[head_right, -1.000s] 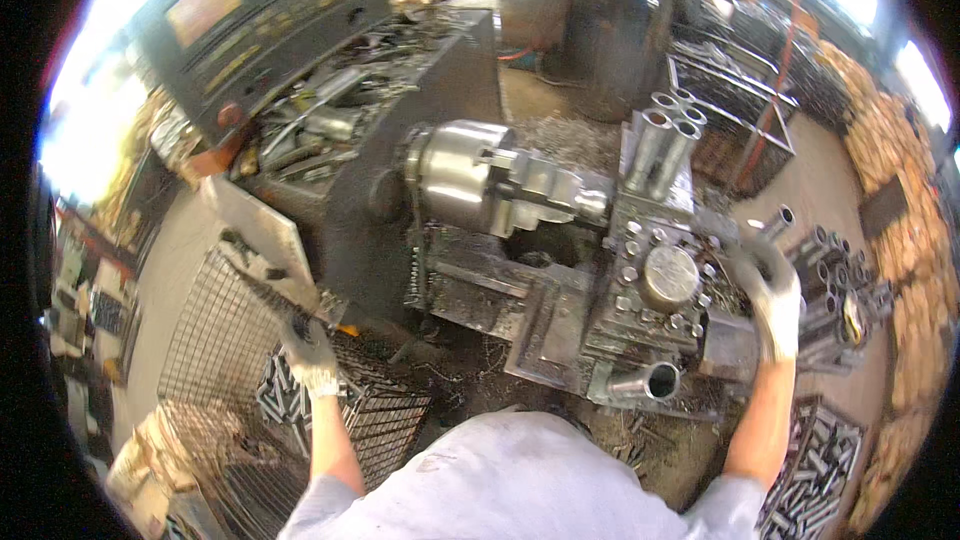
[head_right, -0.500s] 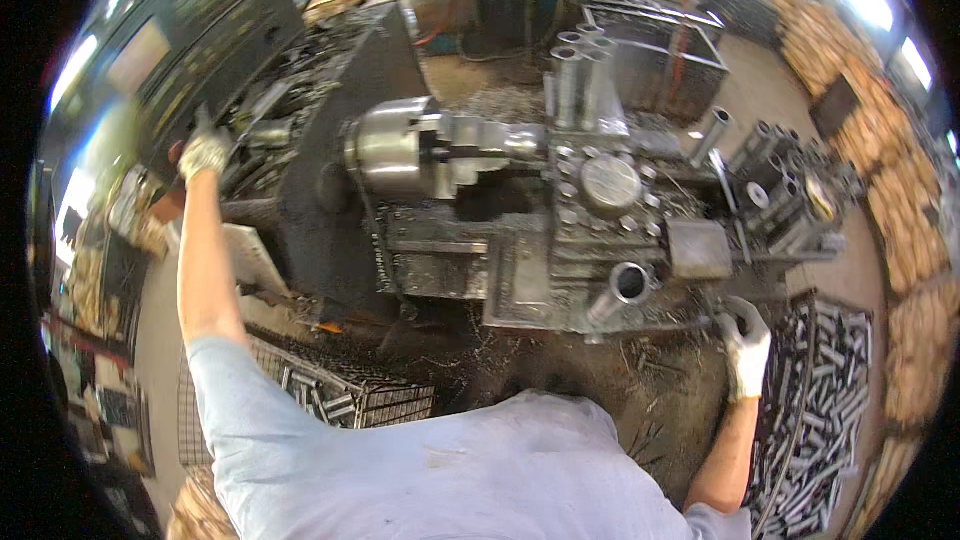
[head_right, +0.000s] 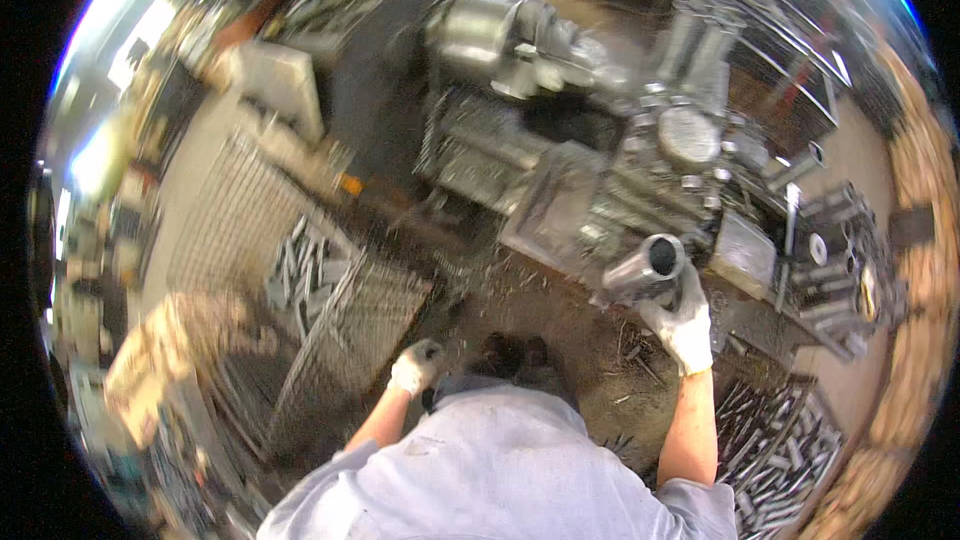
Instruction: The person repeatedly loads cylindrical metal tubes into a lathe chuck, secures them, and operates the machine to machine the parts. After each cycle, the person removes the finished tubes and places them into a nearby wire basket.
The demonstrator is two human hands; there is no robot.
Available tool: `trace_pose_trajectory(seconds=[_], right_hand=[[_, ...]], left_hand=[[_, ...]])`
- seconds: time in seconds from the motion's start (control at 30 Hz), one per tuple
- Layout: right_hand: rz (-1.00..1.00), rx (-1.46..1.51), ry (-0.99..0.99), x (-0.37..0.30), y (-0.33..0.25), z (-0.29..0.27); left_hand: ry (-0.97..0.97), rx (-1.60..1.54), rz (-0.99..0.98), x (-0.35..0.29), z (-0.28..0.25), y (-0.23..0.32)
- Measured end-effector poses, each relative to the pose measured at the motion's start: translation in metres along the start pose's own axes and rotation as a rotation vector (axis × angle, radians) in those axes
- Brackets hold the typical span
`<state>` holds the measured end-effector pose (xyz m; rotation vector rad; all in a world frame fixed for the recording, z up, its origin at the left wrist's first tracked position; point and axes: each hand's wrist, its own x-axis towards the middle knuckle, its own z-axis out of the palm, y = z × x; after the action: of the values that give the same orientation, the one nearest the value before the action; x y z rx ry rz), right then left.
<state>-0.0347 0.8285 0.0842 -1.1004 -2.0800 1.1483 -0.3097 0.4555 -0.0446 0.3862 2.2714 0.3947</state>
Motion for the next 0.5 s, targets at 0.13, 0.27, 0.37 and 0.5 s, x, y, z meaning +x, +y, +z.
trace_pose_trajectory(seconds=[0.13,0.27,0.37,0.5], right_hand=[[-0.015,0.023,-0.127,0.021,-0.022,0.038],[-0.122,0.277,-0.404,-0.022,-0.044,0.104],[-0.317,0.023,-0.621,-0.07,-0.072,0.2],[-0.488,-0.236,-1.09,-0.17,-0.115,0.332]], left_hand=[[0.165,-0.184,-0.305,-0.03,0.052,-0.131],[0.294,-0.438,-0.559,-0.09,0.117,-0.257],[0.34,-0.619,-0.761,-0.158,0.178,-0.329],[0.397,-0.871,-0.999,-0.251,0.268,-0.405]])
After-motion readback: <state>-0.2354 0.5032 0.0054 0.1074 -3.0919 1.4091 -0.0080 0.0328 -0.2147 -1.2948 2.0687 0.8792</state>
